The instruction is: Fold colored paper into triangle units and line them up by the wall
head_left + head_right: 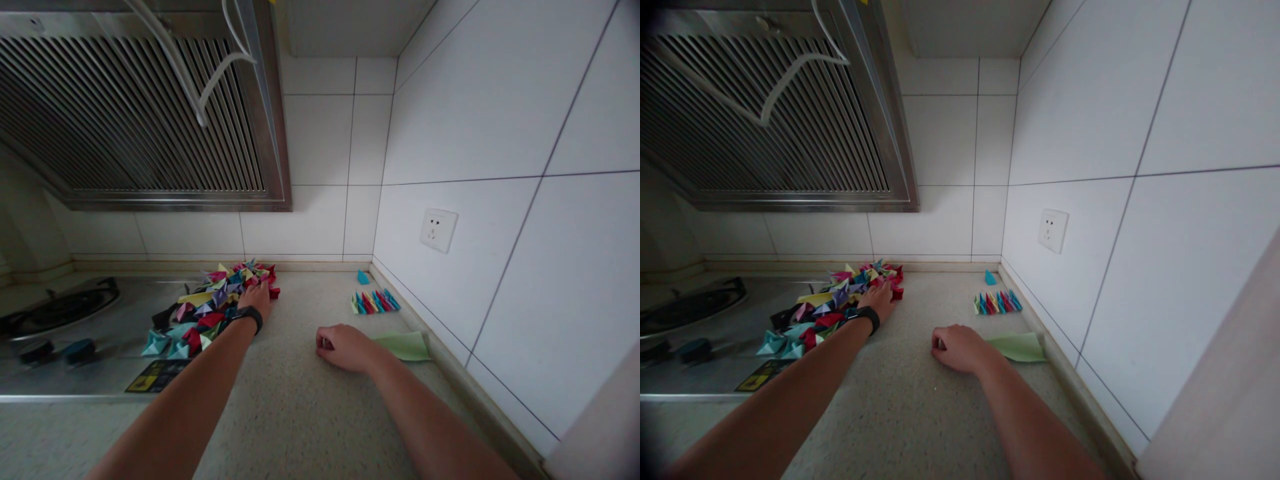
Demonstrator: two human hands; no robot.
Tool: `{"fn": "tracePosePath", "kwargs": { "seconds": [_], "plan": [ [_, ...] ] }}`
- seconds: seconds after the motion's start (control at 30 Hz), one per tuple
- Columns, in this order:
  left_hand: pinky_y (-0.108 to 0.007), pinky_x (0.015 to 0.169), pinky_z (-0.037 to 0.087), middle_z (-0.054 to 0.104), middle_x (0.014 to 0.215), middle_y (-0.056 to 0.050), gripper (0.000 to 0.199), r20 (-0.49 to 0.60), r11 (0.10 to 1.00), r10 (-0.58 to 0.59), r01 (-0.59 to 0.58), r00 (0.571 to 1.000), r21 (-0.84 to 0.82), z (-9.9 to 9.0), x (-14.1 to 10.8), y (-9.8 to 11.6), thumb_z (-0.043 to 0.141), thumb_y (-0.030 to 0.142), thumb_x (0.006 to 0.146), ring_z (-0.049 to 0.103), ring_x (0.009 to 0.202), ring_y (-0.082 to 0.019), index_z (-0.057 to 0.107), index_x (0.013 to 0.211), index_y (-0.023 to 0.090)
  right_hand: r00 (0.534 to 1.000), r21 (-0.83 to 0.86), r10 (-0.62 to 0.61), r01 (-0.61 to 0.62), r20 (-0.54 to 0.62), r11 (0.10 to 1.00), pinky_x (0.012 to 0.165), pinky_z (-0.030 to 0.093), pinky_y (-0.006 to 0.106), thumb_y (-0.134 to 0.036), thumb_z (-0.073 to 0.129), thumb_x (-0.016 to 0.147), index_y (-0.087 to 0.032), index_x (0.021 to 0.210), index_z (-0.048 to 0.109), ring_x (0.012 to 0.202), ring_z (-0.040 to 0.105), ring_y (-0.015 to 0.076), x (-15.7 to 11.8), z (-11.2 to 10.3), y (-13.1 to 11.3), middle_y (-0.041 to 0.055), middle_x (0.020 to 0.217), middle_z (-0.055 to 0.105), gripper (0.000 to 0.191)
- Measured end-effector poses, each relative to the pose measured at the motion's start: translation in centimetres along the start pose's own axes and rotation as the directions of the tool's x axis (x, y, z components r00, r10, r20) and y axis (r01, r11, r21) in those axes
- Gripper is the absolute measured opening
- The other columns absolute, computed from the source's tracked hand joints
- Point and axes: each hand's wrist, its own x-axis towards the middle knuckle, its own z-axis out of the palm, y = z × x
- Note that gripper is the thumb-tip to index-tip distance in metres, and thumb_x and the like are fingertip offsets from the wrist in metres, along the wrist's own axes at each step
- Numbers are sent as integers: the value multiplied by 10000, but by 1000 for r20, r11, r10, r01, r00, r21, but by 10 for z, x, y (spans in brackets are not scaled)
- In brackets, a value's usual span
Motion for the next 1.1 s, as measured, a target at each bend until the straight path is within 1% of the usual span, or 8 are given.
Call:
{"fn": "tracePosePath", "kwargs": {
  "seconds": [0.33, 0.5, 0.7, 0.8, 0.87, 0.93, 1.03, 1.1],
  "plan": [
    [-361, 870, 385, 637, 992, -113, 275, 34, 981, 162, -158, 986, -112, -1, -1, 12, 567, 266, 776, 545, 1022, -263, 556, 1038, 182, 1000, -1, 11, -11, 8, 1000, 554, 300, 219, -328, 553, 792, -229, 899, 647, 675, 576, 137, 1, -1, -2, 17, 795, 675, 174],
    [-341, 902, 384, 633, 1017, -96, 225, 11, 957, 227, -220, 974, -190, -8, -3, 23, 604, 270, 769, 564, 1007, -237, 593, 983, 200, 999, 5, 26, -27, 26, 1000, 556, 304, 218, -338, 558, 794, -224, 915, 647, 679, 579, 139, -1, -2, -3, 23, 808, 678, 188],
    [-253, 733, 451, 664, 930, -56, 223, 8, 917, 242, -226, 970, -330, -17, -17, 40, 551, 310, 811, 625, 813, -162, 595, 997, 194, 999, 12, 19, -19, -40, 1000, 590, 320, 234, -300, 540, 813, -223, 894, 645, 698, 575, 147, 0, -1, -3, 23, 795, 664, 154],
    [-226, 628, 452, 676, 896, -53, 285, 110, 795, 251, -140, 962, -591, -28, -34, 51, 518, 355, 819, 632, 720, -141, 587, 1036, 184, 976, 65, 36, -23, -216, 998, 656, 361, 249, -241, 543, 810, -221, 972, 604, 737, 568, 151, 2, -5, -6, 22, 820, 639, 174],
    [-220, 560, 444, 679, 889, -67, 339, 250, 646, 318, -15, 915, -763, -37, -47, 58, 514, 375, 806, 634, 680, -144, 580, 1066, 167, 925, 114, 51, -9, -376, 993, 737, 392, 270, -219, 594, 774, -211, 1069, 549, 844, 561, 170, 2, -10, -8, 47, 928, 614, 299],
    [-219, 539, 440, 675, 913, -86, 371, 333, 535, 373, 92, 866, -840, -45, -62, 65, 519, 361, 790, 633, 676, -147, 577, 1093, 153, 880, 151, 36, 41, -474, 988, 828, 401, 302, -226, 685, 700, -209, 1160, 492, 986, 526, 201, 0, -14, -9, 83, 1081, 564, 498],
    [-220, 552, 436, 666, 925, -91, 370, 306, 430, 417, 111, 856, -896, -52, -82, 75, 520, 334, 786, 620, 711, -147, 594, 1098, 150, 905, 196, -7, 100, -426, 975, 894, 398, 341, -265, 793, 583, -239, 1265, 433, 1064, 499, 229, -4, -16, -9, 89, 1182, 522, 772],
    [-216, 555, 426, 661, 920, -79, 370, 263, 379, 431, 91, 863, -921, -53, -92, 80, 518, 354, 798, 604, 716, -141, 602, 1102, 160, 935, 224, -7, 91, -354, 970, 873, 413, 337, -284, 804, 574, -247, 1252, 468, 1010, 531, 221, -6, -14, -8, 73, 1141, 556, 757]
  ]
}}
